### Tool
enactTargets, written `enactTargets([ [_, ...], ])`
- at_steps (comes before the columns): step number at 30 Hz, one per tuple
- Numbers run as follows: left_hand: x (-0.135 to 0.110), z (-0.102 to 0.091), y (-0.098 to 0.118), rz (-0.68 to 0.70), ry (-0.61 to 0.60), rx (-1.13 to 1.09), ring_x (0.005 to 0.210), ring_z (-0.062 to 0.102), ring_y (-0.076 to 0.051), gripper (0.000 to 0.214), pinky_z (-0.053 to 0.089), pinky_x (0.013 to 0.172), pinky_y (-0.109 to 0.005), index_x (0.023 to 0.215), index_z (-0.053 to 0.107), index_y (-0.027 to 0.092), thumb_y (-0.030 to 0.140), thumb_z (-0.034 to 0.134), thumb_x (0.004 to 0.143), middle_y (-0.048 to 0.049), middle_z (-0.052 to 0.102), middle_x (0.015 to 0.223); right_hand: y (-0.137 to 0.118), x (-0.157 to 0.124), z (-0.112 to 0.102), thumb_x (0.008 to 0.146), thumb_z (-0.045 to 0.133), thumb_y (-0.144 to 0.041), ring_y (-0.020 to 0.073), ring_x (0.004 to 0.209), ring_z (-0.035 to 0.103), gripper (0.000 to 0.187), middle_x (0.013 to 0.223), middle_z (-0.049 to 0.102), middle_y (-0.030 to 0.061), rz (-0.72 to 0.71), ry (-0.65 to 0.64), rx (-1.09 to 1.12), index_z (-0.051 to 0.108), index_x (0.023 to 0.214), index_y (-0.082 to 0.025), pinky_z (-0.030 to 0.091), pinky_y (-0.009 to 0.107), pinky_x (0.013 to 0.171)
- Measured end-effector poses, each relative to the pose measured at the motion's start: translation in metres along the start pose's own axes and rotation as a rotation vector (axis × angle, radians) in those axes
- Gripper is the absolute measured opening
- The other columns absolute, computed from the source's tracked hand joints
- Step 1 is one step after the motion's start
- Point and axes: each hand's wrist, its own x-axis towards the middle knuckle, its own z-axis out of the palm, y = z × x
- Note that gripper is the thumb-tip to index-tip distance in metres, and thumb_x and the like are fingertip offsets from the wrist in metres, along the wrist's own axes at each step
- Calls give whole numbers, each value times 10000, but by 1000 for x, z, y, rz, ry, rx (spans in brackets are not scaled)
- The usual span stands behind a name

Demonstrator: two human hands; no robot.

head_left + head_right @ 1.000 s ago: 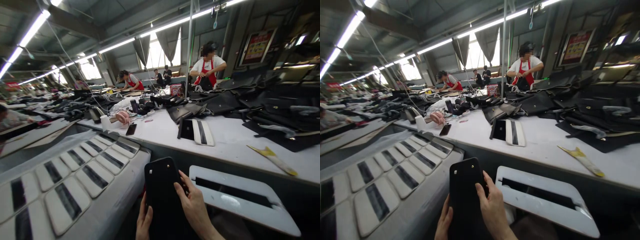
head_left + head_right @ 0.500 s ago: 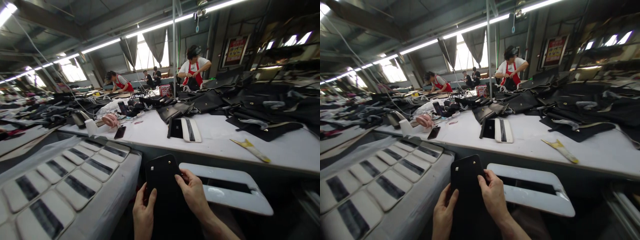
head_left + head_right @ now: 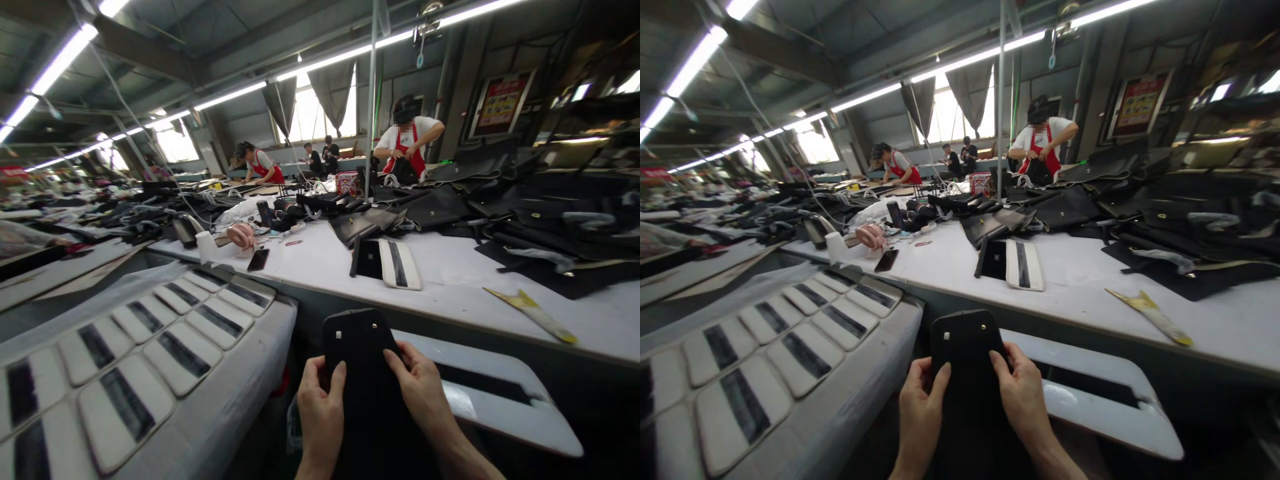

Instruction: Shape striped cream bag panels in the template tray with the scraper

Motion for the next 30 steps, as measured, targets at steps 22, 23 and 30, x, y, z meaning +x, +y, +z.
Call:
enactTargets([
  [22,-10,7,-19,61,33,9,745,575,-182,303,425,733,-302,881,576,203,484,487,947,-14,622,802,20,-21,-5,804,661,-593,281,906,665,516,1024,707,105,85,23,79,631,1100,-172,550,335,767],
  [23,-9,6,-20,73,43,18,744,571,-181,302,422,734,-301,872,577,202,476,478,953,-15,619,799,22,-20,-5,808,655,-594,278,893,666,523,1029,706,109,80,28,61,629,1112,-169,548,335,764],
  [30,-10,9,-34,32,47,-32,776,579,-183,311,439,750,-298,893,587,205,500,499,937,-17,621,826,26,-16,-3,815,648,-600,262,855,666,492,1016,706,107,57,46,27,642,1059,-174,538,323,758],
])
